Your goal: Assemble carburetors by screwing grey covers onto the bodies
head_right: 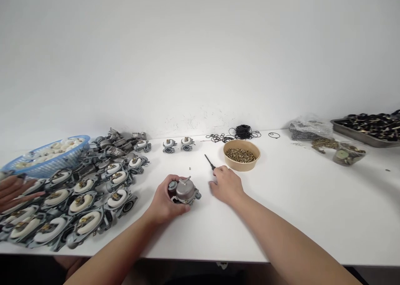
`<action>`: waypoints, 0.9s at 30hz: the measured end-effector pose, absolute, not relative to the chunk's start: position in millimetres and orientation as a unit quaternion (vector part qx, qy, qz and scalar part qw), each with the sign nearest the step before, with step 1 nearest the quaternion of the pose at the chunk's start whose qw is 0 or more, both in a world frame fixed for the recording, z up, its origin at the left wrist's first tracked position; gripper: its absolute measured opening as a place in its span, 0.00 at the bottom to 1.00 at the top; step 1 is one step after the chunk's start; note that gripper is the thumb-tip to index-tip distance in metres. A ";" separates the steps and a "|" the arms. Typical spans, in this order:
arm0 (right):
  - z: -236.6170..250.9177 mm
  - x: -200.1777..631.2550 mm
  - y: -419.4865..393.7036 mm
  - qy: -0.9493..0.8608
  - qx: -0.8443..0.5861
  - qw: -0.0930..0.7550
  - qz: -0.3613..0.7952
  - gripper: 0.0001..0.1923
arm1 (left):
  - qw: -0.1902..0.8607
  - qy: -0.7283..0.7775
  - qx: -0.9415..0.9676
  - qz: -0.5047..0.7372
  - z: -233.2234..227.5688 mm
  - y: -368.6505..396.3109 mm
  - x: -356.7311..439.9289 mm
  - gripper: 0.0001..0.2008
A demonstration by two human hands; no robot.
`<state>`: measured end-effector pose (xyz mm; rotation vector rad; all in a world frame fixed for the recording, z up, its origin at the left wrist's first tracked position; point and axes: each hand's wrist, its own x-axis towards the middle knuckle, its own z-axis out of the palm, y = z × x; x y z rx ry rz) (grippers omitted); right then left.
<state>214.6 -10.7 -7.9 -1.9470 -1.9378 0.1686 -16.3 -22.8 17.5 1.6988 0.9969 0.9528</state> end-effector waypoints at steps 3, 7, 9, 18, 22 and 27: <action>-8.8 215.4 -10.7 -0.693 -0.691 0.194 0.067 0.08 | 0.464 0.406 0.680 0.397 16.7 -23.1 -15.7 0.32; -10.3 216.7 -10.5 -0.697 -0.685 0.200 0.072 0.10 | 0.462 0.412 0.673 0.405 14.2 -22.1 -15.5 0.33; -11.1 217.1 -10.4 -0.698 -0.683 0.203 0.073 0.10 | 0.464 0.411 0.671 0.407 13.0 -21.1 -15.4 0.33; -14.6 219.8 -10.8 -0.704 -0.676 0.203 0.076 0.13 | 0.500 0.409 0.632 0.428 11.5 -21.7 -14.7 0.32; -14.6 220.5 -12.0 -0.706 -0.676 0.193 0.079 0.14 | 0.531 0.411 0.586 0.454 5.9 -18.3 -16.0 0.32; -13.6 220.7 -12.3 -0.707 -0.676 0.191 0.083 0.15 | 0.569 0.400 0.508 0.507 -2.5 -12.1 -20.1 0.31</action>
